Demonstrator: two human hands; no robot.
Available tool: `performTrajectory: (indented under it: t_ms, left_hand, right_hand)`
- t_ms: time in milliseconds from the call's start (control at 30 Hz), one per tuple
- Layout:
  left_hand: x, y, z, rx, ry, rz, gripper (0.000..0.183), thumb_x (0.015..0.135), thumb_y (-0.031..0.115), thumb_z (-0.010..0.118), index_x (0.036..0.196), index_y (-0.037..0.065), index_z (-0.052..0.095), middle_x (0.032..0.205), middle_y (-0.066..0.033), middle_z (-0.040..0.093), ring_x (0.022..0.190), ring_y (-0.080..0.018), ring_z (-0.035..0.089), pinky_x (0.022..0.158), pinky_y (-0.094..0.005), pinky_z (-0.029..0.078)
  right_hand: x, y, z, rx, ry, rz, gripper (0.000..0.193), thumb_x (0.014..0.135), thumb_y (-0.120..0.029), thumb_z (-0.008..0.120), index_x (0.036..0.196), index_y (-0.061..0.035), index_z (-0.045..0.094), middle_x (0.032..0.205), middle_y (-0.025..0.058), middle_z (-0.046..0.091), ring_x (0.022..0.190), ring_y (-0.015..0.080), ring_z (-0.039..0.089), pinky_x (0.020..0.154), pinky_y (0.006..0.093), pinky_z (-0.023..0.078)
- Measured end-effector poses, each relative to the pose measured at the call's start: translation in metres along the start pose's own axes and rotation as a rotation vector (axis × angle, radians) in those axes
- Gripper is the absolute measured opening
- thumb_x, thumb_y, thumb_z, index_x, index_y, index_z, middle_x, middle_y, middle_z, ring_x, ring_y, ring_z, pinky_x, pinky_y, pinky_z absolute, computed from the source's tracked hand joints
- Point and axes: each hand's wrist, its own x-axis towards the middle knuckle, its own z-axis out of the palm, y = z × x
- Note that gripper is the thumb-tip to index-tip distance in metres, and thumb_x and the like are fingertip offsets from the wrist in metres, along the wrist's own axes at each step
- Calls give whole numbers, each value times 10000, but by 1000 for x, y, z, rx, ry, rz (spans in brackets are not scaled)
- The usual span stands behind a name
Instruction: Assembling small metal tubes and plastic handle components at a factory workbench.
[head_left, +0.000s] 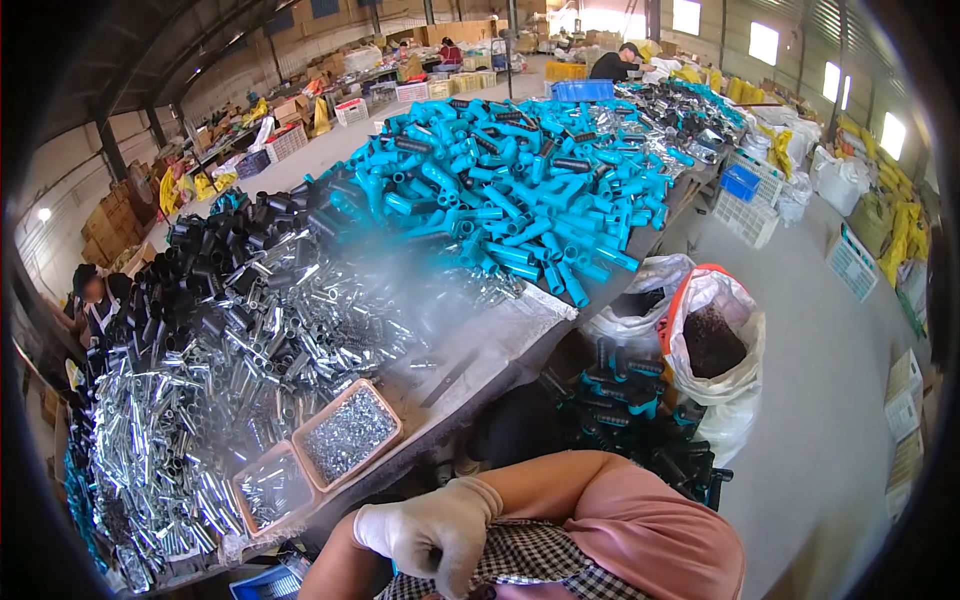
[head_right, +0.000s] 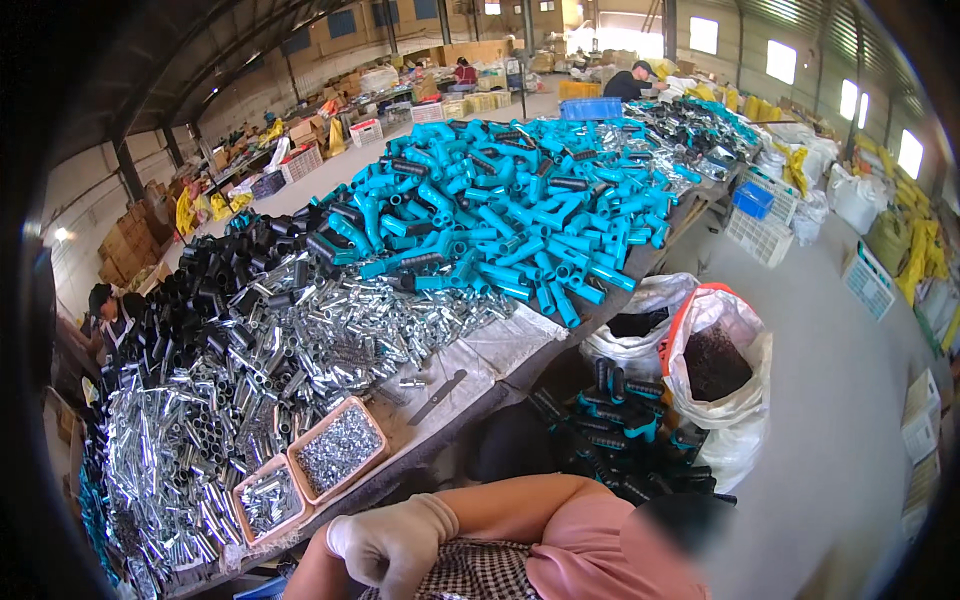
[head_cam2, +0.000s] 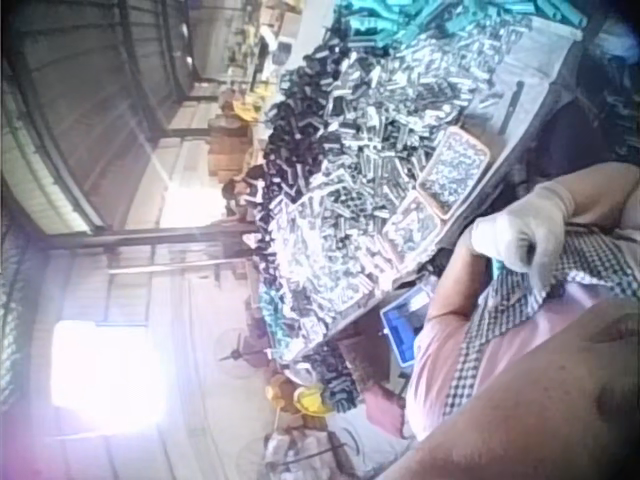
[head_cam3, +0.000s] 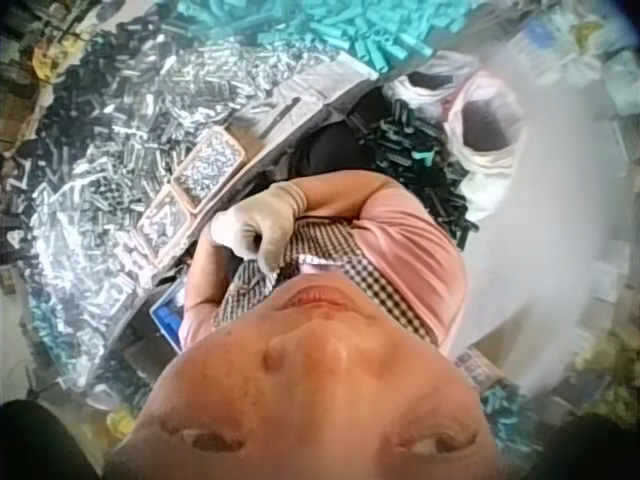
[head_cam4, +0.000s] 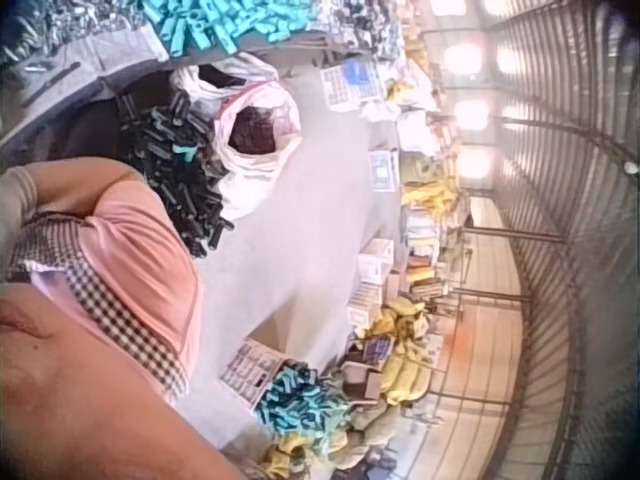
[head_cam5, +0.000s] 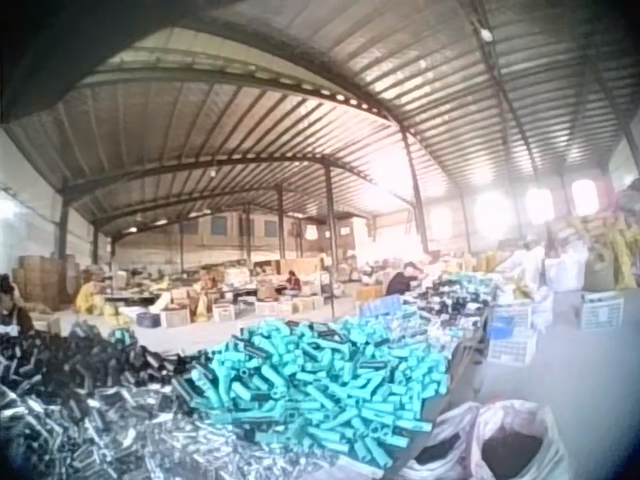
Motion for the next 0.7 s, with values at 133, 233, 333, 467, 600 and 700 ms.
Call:
performTrajectory:
  t_ms: [133, 233, 333, 467, 600, 700]
  left_hand:
    - [-4, 10, -2, -191, 160, -26, 370, 688, 17, 747, 1049, 23, 667, 1128, -165, 642, 1107, -305, 609, 963, -413, 474]
    - [13, 27, 0, 447, 176, -242, 175, 728, 165, 758, 852, 52, 708, 779, -128, 694, 754, -271, 695, 694, -365, 541]
    - [2, 1, 8, 649, 162, -242, 236, 741, 329, 758, 757, 96, 723, 695, -149, 678, 667, -328, 682, 598, -400, 530]
    - [5, 9, -4, 331, -117, -351, 234, 772, 286, 747, 801, 58, 707, 686, -153, 666, 615, -310, 660, 598, -391, 516]
    - [15, 21, -10, 285, -107, -570, 243, 827, 252, 755, 752, 32, 684, 583, -78, 606, 520, -137, 501, 540, -329, 459]
    - [17, 21, -11, 339, 89, -648, 243, 838, 204, 749, 722, 6, 669, 571, -57, 590, 526, -106, 475, 530, -314, 441]
  right_hand:
    - [-29, 12, -8, -862, 517, 254, 379, 915, -415, 605, 867, -40, 629, 662, 129, 613, 686, 327, 639, 629, 406, 512]
    - [-54, 1, -23, -1095, 432, 936, 428, 886, -492, 623, 938, -68, 611, 738, 155, 624, 707, 362, 632, 648, 436, 505]
    - [-69, 10, -26, -853, 342, 820, 334, 898, -439, 616, 880, -106, 625, 715, 143, 636, 676, 366, 638, 609, 465, 492]
    - [-71, -7, -40, -998, -15, 610, 194, 844, -278, 656, 890, -90, 654, 782, 114, 630, 772, 302, 628, 683, 425, 494]
    - [-84, -48, -85, -1169, 286, 485, 142, 819, -163, 702, 940, -94, 670, 928, 68, 668, 867, 293, 643, 767, 399, 518]
    - [-126, -57, -132, -1468, 667, 597, 192, 768, -135, 725, 936, -63, 664, 909, 127, 683, 831, 338, 660, 714, 419, 527]
